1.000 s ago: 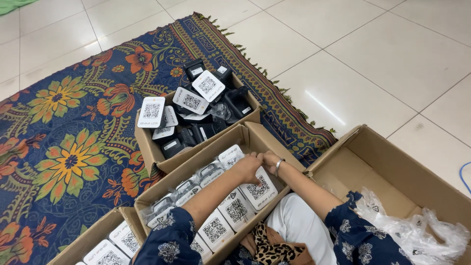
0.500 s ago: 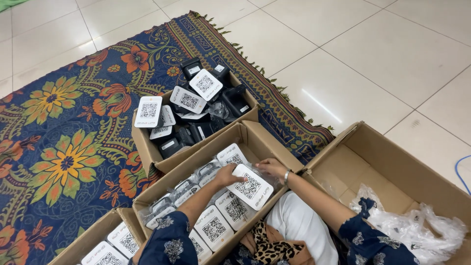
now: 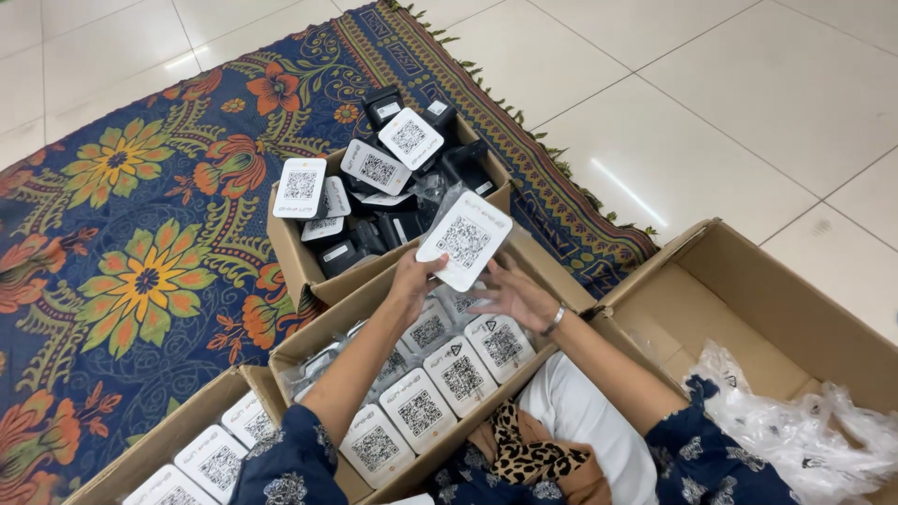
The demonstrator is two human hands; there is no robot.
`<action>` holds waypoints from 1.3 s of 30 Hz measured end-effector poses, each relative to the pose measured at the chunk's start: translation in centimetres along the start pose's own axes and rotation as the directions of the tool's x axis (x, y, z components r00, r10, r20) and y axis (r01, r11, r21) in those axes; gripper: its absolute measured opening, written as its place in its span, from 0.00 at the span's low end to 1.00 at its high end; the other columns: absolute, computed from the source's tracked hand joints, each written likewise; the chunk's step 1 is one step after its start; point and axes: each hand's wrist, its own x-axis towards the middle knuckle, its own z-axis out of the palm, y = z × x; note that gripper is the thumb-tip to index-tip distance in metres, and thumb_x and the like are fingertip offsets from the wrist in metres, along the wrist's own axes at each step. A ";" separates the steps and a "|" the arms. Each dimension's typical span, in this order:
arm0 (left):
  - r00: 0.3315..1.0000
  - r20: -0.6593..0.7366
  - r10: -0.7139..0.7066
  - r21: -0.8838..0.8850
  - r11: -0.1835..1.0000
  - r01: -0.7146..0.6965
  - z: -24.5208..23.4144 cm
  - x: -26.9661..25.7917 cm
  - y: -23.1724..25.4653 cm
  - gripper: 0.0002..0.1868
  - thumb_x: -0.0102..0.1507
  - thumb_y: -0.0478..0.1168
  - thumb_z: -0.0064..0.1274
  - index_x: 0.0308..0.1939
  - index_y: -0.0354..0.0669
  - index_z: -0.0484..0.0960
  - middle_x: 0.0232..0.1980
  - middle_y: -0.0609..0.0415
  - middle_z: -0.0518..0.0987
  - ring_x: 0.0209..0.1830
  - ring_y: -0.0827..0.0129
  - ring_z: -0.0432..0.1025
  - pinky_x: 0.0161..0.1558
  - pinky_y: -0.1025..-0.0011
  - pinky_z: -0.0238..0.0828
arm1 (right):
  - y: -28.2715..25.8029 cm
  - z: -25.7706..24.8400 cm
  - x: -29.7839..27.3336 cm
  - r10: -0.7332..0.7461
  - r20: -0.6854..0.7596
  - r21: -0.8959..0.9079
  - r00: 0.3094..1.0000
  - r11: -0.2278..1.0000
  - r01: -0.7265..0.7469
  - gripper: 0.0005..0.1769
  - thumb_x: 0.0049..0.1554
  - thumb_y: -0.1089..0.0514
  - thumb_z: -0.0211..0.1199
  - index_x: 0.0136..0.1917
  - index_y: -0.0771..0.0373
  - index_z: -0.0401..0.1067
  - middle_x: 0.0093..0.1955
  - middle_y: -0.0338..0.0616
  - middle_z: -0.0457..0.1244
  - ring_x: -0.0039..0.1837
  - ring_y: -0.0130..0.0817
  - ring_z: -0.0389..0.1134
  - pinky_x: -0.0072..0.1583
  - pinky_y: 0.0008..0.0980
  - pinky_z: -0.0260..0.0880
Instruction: The person packs electronic scanners with QR codes into plastic bags and boxes.
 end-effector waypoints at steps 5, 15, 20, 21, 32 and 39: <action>0.998 0.009 0.068 -0.011 0.998 -0.068 -2.2 -3.8 1.1 0.32 0.55 0.27 0.61 0.62 0.36 0.69 0.55 0.49 0.80 0.53 0.63 0.76 0.54 0.63 0.75 | 0.0 3.9 3.7 -0.048 -0.033 -0.196 0.998 0.980 0.040 0.46 0.55 0.54 0.67 0.79 0.60 0.46 0.72 0.52 0.59 0.73 0.55 0.61 0.64 0.66 0.66; 0.876 0.103 0.471 0.813 0.468 -0.347 -9.1 -3.2 -5.2 0.22 0.61 0.40 0.66 0.56 0.35 0.79 0.56 0.42 0.81 0.55 0.55 0.78 0.58 0.62 0.73 | 2.5 -2.5 12.5 -0.203 0.245 -0.770 0.948 0.553 0.318 0.57 0.46 0.71 0.75 0.81 0.56 0.49 0.75 0.44 0.59 0.76 0.35 0.57 0.75 0.38 0.60; 0.876 0.081 0.476 0.682 0.614 -0.397 -3.9 -2.3 -4.5 0.31 0.61 0.40 0.60 0.65 0.34 0.68 0.55 0.39 0.81 0.53 0.53 0.79 0.55 0.60 0.74 | 0.7 -8.2 13.6 -0.155 0.153 -0.695 0.976 0.686 0.218 0.58 0.45 0.74 0.70 0.82 0.55 0.47 0.75 0.42 0.59 0.76 0.33 0.59 0.74 0.38 0.61; 0.872 0.052 0.487 0.630 0.662 -0.407 -2.7 -2.3 -4.0 0.37 0.59 0.39 0.58 0.70 0.33 0.60 0.56 0.39 0.79 0.51 0.52 0.79 0.52 0.59 0.74 | 0.5 -9.5 13.6 -0.141 0.130 -0.703 0.981 0.685 0.192 0.59 0.45 0.76 0.69 0.82 0.55 0.45 0.75 0.40 0.58 0.75 0.33 0.58 0.73 0.39 0.61; 0.905 0.066 0.421 0.945 0.265 -0.192 -1.2 -0.1 -8.3 0.19 0.67 0.46 0.53 0.54 0.34 0.75 0.51 0.31 0.78 0.49 0.38 0.76 0.51 0.49 0.72 | 8.0 -15.7 13.8 -0.031 -0.090 -0.968 0.995 0.238 -0.081 0.64 0.41 0.71 0.72 0.82 0.54 0.41 0.62 0.54 0.68 0.63 0.44 0.70 0.64 0.39 0.70; 0.912 0.067 0.404 0.976 0.162 -0.144 -1.0 0.5 -8.9 0.16 0.69 0.45 0.52 0.50 0.33 0.76 0.50 0.33 0.77 0.47 0.40 0.76 0.49 0.49 0.73 | 11.0 -17.7 13.6 -0.154 -0.125 -0.991 0.980 0.066 -0.116 0.60 0.47 0.61 0.76 0.81 0.60 0.40 0.59 0.64 0.67 0.62 0.55 0.69 0.64 0.43 0.69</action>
